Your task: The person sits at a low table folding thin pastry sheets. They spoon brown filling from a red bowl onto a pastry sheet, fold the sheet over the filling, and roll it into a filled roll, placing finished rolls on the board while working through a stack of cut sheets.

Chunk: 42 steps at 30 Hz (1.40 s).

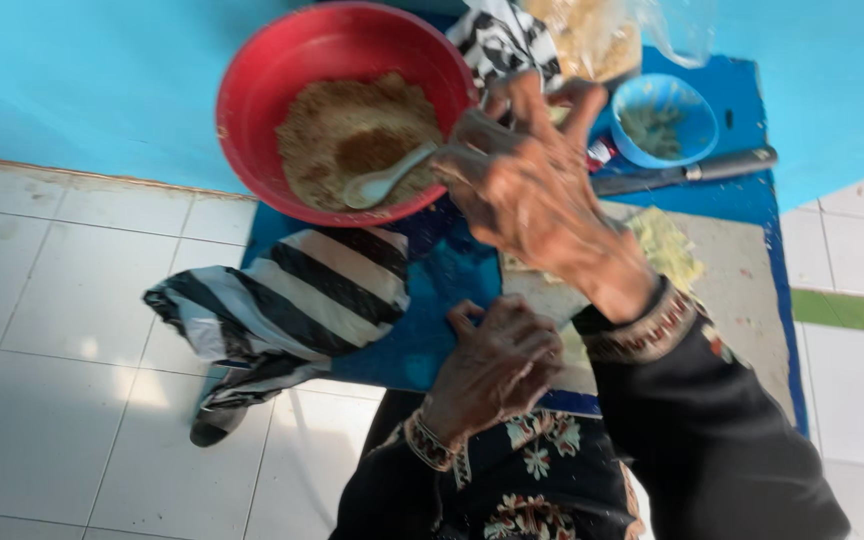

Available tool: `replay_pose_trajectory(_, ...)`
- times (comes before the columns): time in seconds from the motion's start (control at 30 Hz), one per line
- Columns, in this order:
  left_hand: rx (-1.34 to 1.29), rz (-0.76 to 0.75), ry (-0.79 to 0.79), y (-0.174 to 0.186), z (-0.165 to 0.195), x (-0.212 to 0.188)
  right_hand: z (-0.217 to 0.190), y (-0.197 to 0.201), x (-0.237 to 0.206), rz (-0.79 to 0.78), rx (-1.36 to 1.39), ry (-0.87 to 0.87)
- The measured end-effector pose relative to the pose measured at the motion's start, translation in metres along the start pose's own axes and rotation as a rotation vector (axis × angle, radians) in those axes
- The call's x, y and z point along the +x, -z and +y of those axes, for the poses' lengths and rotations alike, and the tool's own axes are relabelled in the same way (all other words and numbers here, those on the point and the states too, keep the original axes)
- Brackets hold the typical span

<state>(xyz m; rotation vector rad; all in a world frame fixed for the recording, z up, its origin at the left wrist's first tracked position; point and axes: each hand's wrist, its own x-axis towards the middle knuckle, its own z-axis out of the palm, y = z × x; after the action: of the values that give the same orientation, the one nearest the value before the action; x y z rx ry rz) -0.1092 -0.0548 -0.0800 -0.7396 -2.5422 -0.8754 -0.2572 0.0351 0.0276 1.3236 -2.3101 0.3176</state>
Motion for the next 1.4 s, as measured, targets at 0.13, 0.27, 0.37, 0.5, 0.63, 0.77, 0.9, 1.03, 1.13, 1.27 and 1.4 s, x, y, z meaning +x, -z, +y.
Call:
replay_pose_trajectory(0.13,0.045,-0.100,0.051,0.002,0.000,0.001,0.031,-0.076,0.050,-0.008,-0.018,0.087)
replay_pose_trajectory(0.27,0.046,-0.075,-0.015,0.002,-0.003,0.001,0.051,-0.111,0.066,0.001,-0.195,0.106)
replay_pose_trajectory(0.37,-0.002,-0.102,0.000,0.000,-0.004,-0.002,0.051,-0.106,0.069,-0.160,-0.056,0.088)
replay_pose_trajectory(0.5,-0.005,-0.161,-0.001,-0.006,-0.006,-0.005,0.042,-0.092,0.078,-0.496,-0.011,-0.032)
replay_pose_trajectory(0.63,-0.044,-0.031,-0.040,-0.009,-0.006,-0.003,0.031,-0.077,0.078,-0.304,0.233,0.057)
replay_pose_trajectory(0.77,-0.089,-0.060,-0.019,-0.007,-0.005,-0.002,0.021,-0.075,0.077,-0.256,0.119,0.054)
replay_pose_trajectory(0.9,-0.065,-0.032,-0.015,-0.005,-0.004,-0.004,0.018,-0.070,0.075,-0.339,0.153,-0.094)
replay_pose_trajectory(1.03,-0.058,-0.035,-0.007,-0.004,-0.003,-0.004,0.018,-0.060,0.071,-0.317,0.237,-0.134)
replay_pose_trajectory(1.13,-0.020,-0.029,-0.011,-0.003,-0.003,-0.003,0.014,-0.062,0.070,-0.235,0.232,-0.056)
replay_pose_trajectory(1.27,-0.069,-0.087,0.009,0.000,-0.002,-0.002,0.008,-0.075,0.072,-0.094,0.141,0.081)
replay_pose_trajectory(1.4,-0.092,-0.090,0.014,0.005,-0.002,-0.002,0.010,-0.086,0.073,-0.034,0.093,0.106)
